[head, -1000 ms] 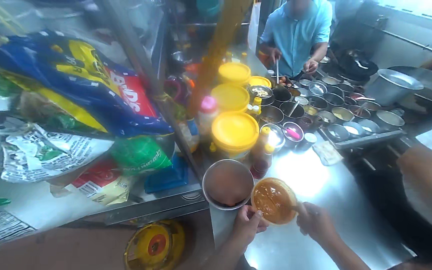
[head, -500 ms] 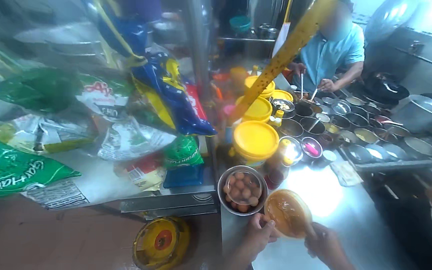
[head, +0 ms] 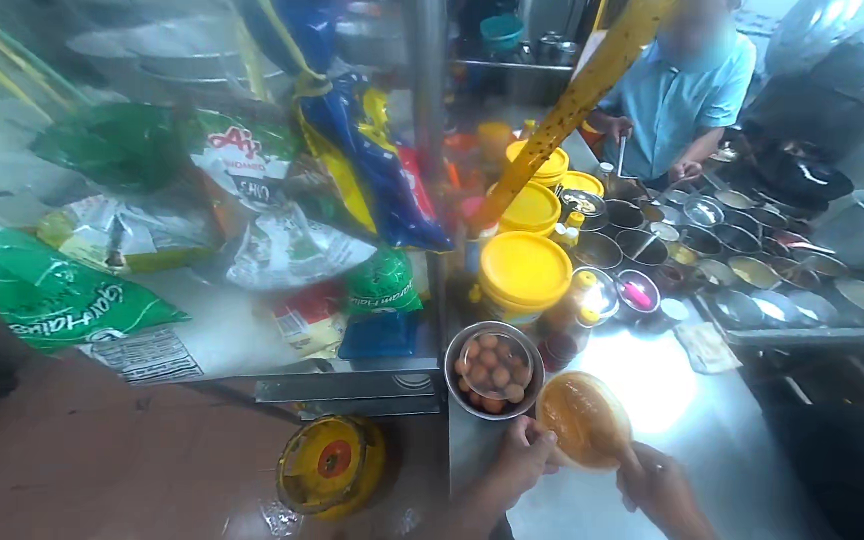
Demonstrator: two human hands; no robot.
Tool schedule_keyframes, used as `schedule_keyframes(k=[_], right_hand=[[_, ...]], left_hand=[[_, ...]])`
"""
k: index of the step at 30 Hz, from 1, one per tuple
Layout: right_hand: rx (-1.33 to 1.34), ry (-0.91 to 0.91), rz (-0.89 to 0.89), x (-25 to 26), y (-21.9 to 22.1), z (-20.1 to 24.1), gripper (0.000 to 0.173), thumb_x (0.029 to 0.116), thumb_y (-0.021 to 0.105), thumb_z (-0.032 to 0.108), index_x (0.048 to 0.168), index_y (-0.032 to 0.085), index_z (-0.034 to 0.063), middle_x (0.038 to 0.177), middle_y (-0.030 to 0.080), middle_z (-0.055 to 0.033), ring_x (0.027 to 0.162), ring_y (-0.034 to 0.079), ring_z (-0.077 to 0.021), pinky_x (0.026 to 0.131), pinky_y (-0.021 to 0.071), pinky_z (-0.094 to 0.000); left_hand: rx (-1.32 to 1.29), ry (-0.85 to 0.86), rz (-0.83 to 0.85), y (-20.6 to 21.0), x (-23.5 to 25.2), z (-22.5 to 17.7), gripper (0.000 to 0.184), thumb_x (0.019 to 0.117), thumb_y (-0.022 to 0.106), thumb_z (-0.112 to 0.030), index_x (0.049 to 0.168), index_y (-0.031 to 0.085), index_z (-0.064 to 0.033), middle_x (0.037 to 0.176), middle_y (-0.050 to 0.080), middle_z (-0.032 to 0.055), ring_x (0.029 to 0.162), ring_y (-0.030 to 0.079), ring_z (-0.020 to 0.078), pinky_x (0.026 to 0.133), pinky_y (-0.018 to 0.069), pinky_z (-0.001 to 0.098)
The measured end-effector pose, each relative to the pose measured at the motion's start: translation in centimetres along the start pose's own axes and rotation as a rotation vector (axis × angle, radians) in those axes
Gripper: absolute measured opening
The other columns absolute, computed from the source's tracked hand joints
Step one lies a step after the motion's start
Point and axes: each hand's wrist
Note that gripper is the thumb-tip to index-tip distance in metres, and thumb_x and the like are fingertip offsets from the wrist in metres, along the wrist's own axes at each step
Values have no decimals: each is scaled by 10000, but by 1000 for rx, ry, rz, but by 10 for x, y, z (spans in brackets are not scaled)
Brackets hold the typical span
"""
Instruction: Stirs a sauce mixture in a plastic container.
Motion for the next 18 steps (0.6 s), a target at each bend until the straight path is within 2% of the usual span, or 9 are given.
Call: schedule_keyframes(k=[6, 8, 12, 14, 17, 18], right_hand=[[64, -48, -56, 7, -4, 12, 356, 1069, 496, 249, 854, 672, 27, 567, 644, -91, 419, 628, -206, 393, 561, -345], [34, -57, -57, 12, -6, 15, 359, 1076, 502, 252, 873, 693, 26, 572, 648, -86, 425, 628, -196, 398, 559, -334], [-102, -100, -39, 22, -9, 16, 355, 1060, 519, 310, 887, 717, 72, 582, 645, -36, 443, 626, -145, 418, 562, -310], [-207, -46, 39, 22, -7, 7, 366, 1070, 493, 339, 923, 699, 74, 626, 646, -35, 481, 633, -151, 456, 571, -338], [-48, -70, -34, 20, -6, 4, 353, 1060, 500, 277, 969, 714, 11, 612, 656, -76, 460, 638, -192, 430, 577, -371], [-29, -82, -49, 19, -3, 4, 356, 1058, 496, 279, 948, 710, 17, 596, 649, -68, 449, 632, -186, 420, 571, -360]], left_hand=[[0, 3, -2, 0, 1, -2, 361, 1016, 642, -175, 1279, 483, 16, 1115, 653, 189, 864, 747, 287, 763, 664, 427], [-7, 1, 0, -1, 1, -3, 355, 1018, 640, -174, 1276, 485, 15, 1111, 655, 189, 862, 746, 290, 762, 663, 429], [-2, 6, 6, -1, 2, -3, 349, 1016, 642, -173, 1269, 491, 13, 1107, 658, 186, 857, 749, 286, 751, 667, 424], [-2, 0, 7, 0, 0, -1, 350, 1016, 640, -173, 1269, 487, 15, 1109, 652, 185, 858, 746, 280, 755, 664, 419], [11, 8, 10, -3, 2, -2, 381, 1015, 641, -202, 1292, 485, 10, 1124, 655, 182, 873, 743, 275, 769, 660, 423], [16, 10, 9, -5, 2, -2, 390, 1015, 640, -209, 1298, 483, 9, 1128, 655, 182, 877, 743, 275, 772, 659, 424]])
Point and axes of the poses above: each hand's wrist, its own x-axis towards the middle knuckle, its own y-axis out of the palm, z = x × y
